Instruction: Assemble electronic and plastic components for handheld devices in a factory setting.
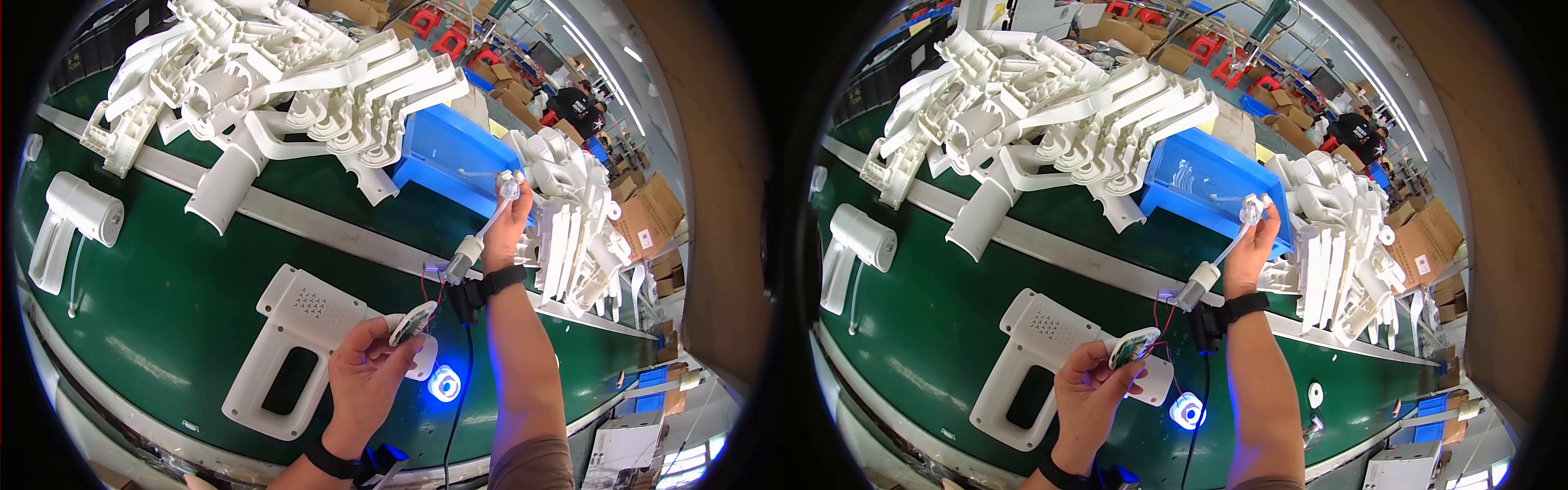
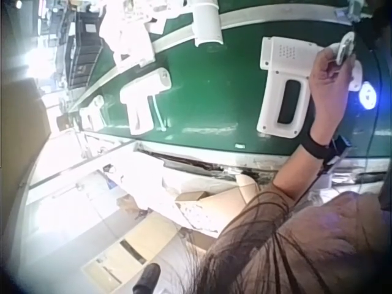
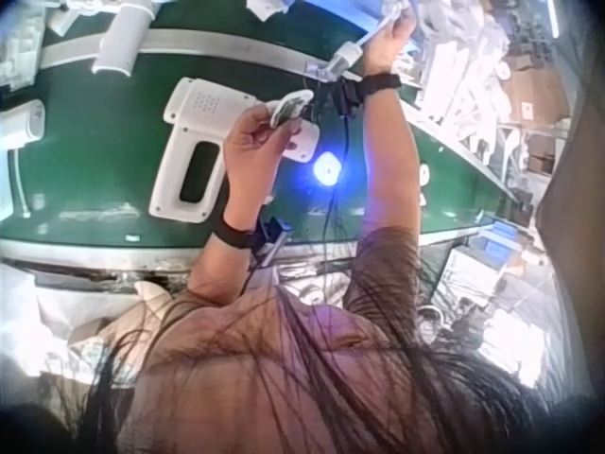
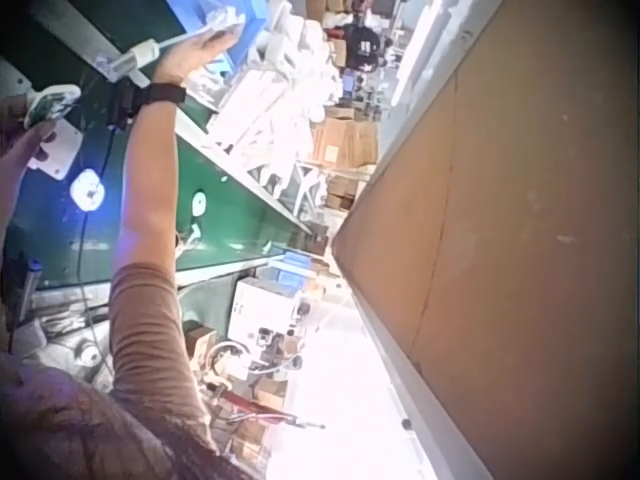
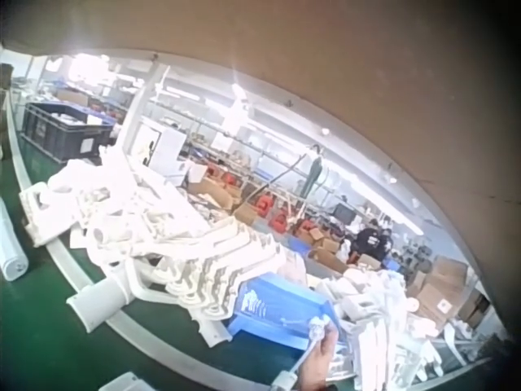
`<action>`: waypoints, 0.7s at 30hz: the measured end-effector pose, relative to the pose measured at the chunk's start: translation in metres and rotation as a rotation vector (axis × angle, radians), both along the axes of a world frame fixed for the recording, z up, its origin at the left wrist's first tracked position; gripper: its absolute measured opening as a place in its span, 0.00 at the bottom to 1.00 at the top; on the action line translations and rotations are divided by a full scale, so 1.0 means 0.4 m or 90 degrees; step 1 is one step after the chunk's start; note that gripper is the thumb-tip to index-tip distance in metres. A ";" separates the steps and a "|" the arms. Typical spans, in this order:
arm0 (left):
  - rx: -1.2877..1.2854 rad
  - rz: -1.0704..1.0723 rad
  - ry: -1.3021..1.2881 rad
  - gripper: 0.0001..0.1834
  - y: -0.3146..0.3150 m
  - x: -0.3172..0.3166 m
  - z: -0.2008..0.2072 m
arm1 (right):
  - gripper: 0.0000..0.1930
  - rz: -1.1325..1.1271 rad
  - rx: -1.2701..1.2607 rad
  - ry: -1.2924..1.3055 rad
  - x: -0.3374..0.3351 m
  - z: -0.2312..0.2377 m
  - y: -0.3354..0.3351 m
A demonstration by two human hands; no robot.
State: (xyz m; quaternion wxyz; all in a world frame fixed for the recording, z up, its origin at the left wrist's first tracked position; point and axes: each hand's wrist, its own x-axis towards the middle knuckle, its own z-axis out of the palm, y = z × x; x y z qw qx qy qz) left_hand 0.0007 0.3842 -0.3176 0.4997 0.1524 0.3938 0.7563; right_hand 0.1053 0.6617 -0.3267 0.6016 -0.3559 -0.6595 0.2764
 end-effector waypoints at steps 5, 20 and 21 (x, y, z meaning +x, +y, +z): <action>0.001 0.003 -0.005 0.13 0.000 -0.001 0.002 | 0.16 0.015 -0.028 0.023 -0.001 -0.008 0.005; -0.038 -0.008 -0.006 0.12 0.001 -0.005 0.006 | 0.16 0.021 -0.068 0.005 -0.006 -0.005 0.006; -0.033 -0.005 -0.006 0.11 0.000 -0.005 0.005 | 0.16 0.018 -0.073 0.004 -0.006 -0.005 0.006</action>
